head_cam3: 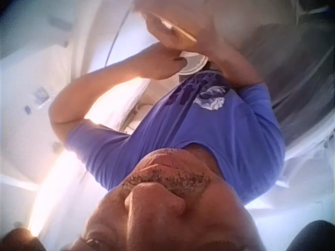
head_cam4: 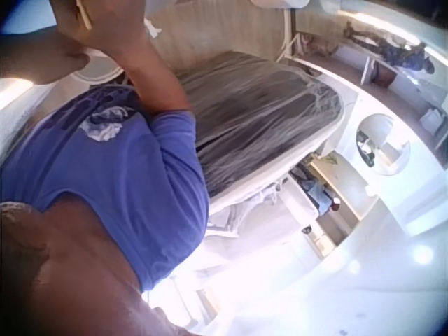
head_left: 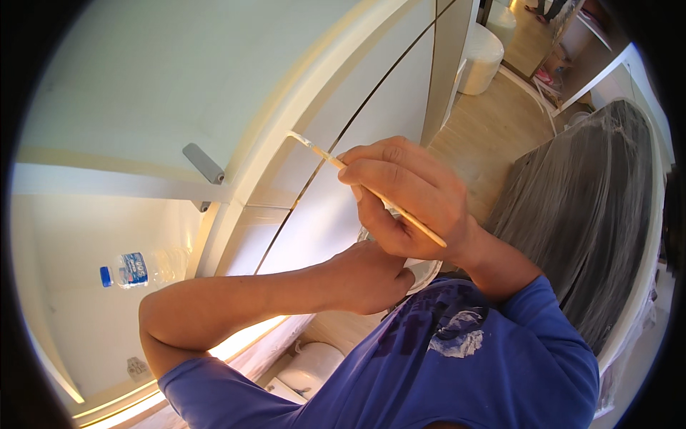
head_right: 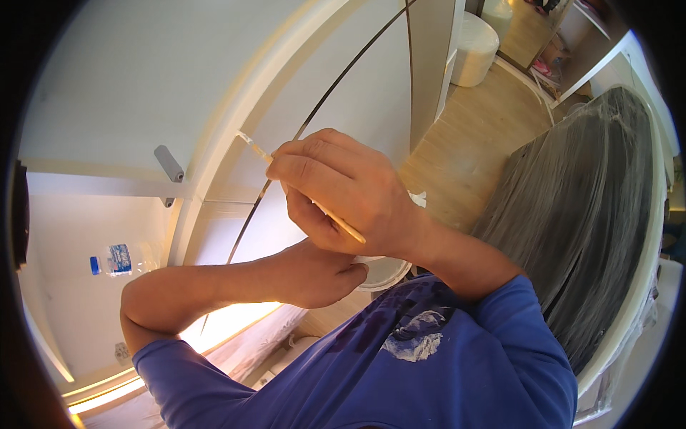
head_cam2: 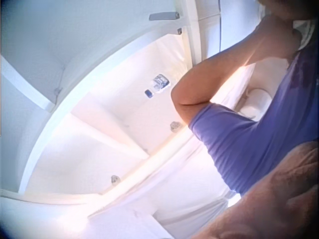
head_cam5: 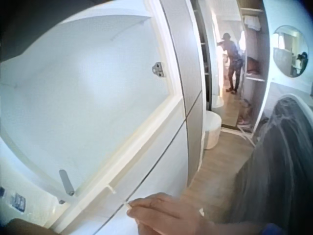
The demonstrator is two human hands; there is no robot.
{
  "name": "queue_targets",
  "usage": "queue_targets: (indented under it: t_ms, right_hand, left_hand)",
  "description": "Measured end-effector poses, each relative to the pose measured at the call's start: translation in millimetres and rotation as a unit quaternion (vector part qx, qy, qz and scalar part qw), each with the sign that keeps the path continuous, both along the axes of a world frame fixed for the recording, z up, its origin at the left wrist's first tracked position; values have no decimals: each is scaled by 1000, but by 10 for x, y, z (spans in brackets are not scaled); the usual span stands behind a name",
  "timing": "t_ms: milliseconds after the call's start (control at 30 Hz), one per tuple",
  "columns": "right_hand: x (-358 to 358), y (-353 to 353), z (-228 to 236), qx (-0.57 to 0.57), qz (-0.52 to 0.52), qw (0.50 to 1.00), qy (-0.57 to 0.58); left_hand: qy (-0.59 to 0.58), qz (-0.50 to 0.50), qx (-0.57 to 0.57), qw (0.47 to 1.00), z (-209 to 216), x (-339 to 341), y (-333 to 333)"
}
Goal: The person paints the edge of a white cabinet unit using a small brush dipped into a container of white paint, wiping the brush on the rim between applications.
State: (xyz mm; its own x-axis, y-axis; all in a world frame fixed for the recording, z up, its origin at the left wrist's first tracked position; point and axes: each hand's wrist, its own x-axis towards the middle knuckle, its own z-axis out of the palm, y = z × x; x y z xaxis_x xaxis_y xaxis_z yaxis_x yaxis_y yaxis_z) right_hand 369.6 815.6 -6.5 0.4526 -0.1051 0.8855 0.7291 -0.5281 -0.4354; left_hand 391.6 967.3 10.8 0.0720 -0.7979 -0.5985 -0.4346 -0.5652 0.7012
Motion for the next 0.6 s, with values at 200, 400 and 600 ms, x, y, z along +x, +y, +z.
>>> queue_targets:
  t_ms: [200,400,600]
  right_hand:
    - [31,-104,24,2,-41,999,-9]
    - [-14,-151,40,-4,-61,998,4]
    - [-49,-75,39,37,-16,999,3]
  left_hand:
    - [3,9,40,999,199,-5,-71]
    - [28,16,64,997,320,-8,-155]
    - [-14,-45,123,991,258,28,-175]
